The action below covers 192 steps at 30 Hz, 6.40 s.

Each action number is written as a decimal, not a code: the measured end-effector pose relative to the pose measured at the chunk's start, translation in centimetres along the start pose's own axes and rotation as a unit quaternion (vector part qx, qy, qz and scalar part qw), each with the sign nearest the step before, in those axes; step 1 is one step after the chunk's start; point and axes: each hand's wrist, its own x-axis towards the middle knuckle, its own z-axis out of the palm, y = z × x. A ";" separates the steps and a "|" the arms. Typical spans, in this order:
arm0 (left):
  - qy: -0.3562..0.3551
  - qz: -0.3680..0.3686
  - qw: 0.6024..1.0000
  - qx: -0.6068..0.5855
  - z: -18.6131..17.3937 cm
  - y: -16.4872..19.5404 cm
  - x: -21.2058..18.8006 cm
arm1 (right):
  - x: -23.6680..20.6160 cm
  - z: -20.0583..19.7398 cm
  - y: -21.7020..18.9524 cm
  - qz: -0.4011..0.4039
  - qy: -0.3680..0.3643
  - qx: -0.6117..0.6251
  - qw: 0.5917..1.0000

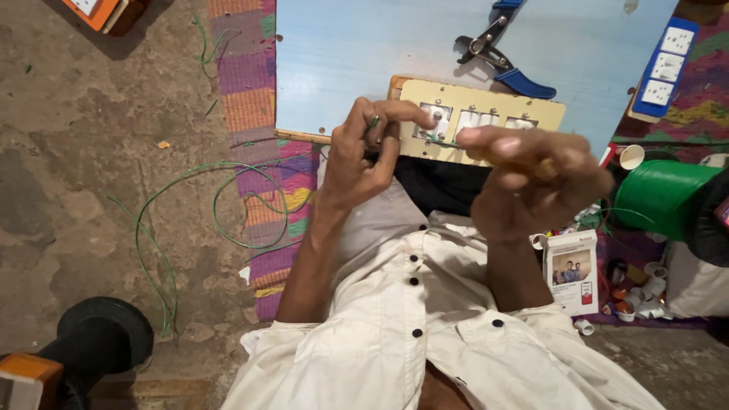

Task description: The person sits on the floor and wires a multi-gang electrical switchboard. They use pliers to strip green wires and a screwdriver to connect them to terminals on the board, then flip the board over to inspect the connections.

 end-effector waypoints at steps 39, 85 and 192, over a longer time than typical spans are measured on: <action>0.020 0.100 0.994 0.031 0.6 0.5 0.2 | 4.6 3.7 -6.4 0.177 -0.170 -0.280 0.928; 0.030 0.076 0.962 0.262 10.4 5.9 -3.2 | 1.6 -7.5 -6.6 0.071 -0.051 -0.205 0.975; -0.016 0.008 0.984 0.176 -2.7 3.8 -7.1 | -1.6 -16.8 -4.4 0.398 0.124 0.087 0.905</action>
